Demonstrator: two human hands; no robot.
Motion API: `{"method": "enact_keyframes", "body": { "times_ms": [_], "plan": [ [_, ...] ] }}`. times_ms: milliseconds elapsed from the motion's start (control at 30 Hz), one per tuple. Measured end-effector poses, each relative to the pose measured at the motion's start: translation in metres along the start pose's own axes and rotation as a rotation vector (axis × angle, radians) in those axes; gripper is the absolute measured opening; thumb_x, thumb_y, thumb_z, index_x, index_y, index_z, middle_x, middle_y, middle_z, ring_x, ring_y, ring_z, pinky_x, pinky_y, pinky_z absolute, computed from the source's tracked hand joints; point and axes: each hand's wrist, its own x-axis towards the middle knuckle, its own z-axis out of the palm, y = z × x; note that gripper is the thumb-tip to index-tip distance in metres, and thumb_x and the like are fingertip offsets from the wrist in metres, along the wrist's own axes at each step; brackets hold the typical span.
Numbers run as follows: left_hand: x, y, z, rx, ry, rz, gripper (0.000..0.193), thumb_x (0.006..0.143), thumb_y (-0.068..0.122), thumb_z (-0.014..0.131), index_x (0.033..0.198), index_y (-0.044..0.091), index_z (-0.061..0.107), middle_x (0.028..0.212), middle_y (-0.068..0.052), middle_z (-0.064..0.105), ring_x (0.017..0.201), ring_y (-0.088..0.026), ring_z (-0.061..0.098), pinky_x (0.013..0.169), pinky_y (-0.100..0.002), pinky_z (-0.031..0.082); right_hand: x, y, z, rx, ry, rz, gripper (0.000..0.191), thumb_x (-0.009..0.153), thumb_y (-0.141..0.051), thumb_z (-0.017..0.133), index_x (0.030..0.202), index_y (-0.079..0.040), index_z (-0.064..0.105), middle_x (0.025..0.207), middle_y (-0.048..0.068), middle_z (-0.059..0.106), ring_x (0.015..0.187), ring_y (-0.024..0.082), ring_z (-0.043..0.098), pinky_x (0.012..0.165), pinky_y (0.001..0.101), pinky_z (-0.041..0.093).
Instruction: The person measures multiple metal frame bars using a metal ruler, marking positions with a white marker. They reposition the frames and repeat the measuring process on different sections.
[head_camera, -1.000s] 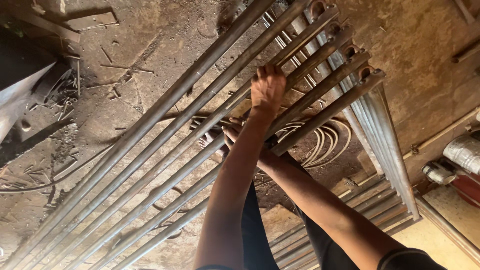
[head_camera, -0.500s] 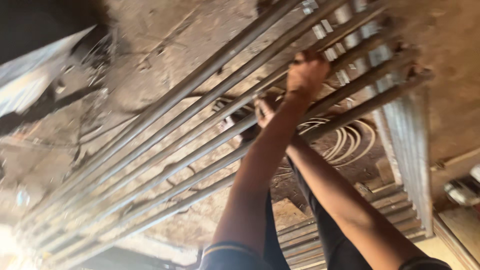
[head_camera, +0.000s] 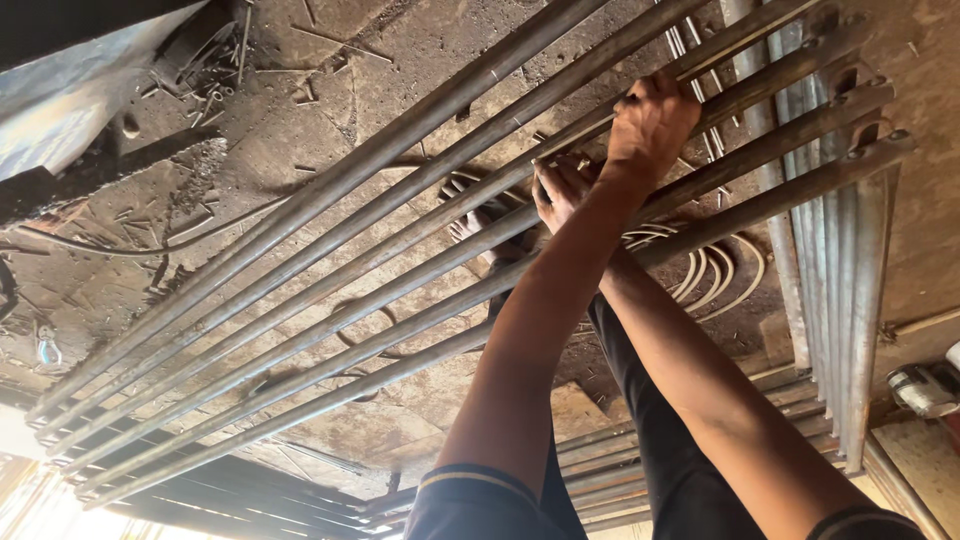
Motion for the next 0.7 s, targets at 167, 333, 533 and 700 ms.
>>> {"method": "enact_keyframes", "body": {
  "times_ms": [167, 333, 533, 700],
  "plan": [
    [-0.005, 0.002, 0.003, 0.175, 0.294, 0.008, 0.058, 0.077, 0.018, 0.071, 0.132, 0.023, 0.055, 0.13, -0.015, 0.062, 0.117, -0.035, 0.065, 0.084, -0.049, 0.062, 0.0, 0.004, -0.004, -0.036, -0.029, -0.1, 0.021, 0.091, -0.01, 0.073, 0.109, 0.0, 0.073, 0.106, 0.017, 0.074, 0.104, 0.033, 0.07, 0.103, 0.0426, 0.052],
    [-0.009, 0.002, -0.002, -0.1, -0.017, -0.04, 0.037, 0.1, 0.0, 0.06, 0.134, 0.013, 0.059, 0.12, -0.011, 0.067, 0.099, -0.021, 0.073, 0.083, -0.04, 0.064, -0.005, -0.001, -0.011, 0.068, 0.02, -0.147, 0.023, 0.102, -0.011, 0.069, 0.123, -0.003, 0.066, 0.126, 0.015, 0.068, 0.125, 0.03, 0.064, 0.115, 0.0431, 0.05],
    [-0.033, 0.026, 0.01, -0.115, 0.384, -0.002, 0.041, 0.09, 0.011, 0.064, 0.129, 0.0, 0.061, 0.129, -0.022, 0.06, 0.121, -0.037, 0.064, 0.078, -0.043, 0.064, -0.044, -0.006, -0.022, 0.029, 0.052, -0.195, 0.023, 0.1, -0.01, 0.07, 0.122, -0.003, 0.067, 0.125, 0.015, 0.069, 0.124, 0.029, 0.064, 0.114, 0.0438, 0.05],
    [-0.042, 0.04, 0.025, -0.135, 0.248, -0.029, 0.039, 0.095, 0.018, 0.063, 0.128, -0.002, 0.061, 0.118, -0.023, 0.064, 0.102, -0.036, 0.067, 0.085, -0.054, 0.059, -0.077, -0.002, -0.022, 0.005, 0.043, -0.148, 0.023, 0.099, -0.01, 0.07, 0.121, -0.003, 0.067, 0.124, 0.014, 0.069, 0.123, 0.029, 0.065, 0.113, 0.0443, 0.05]
  ]
}}
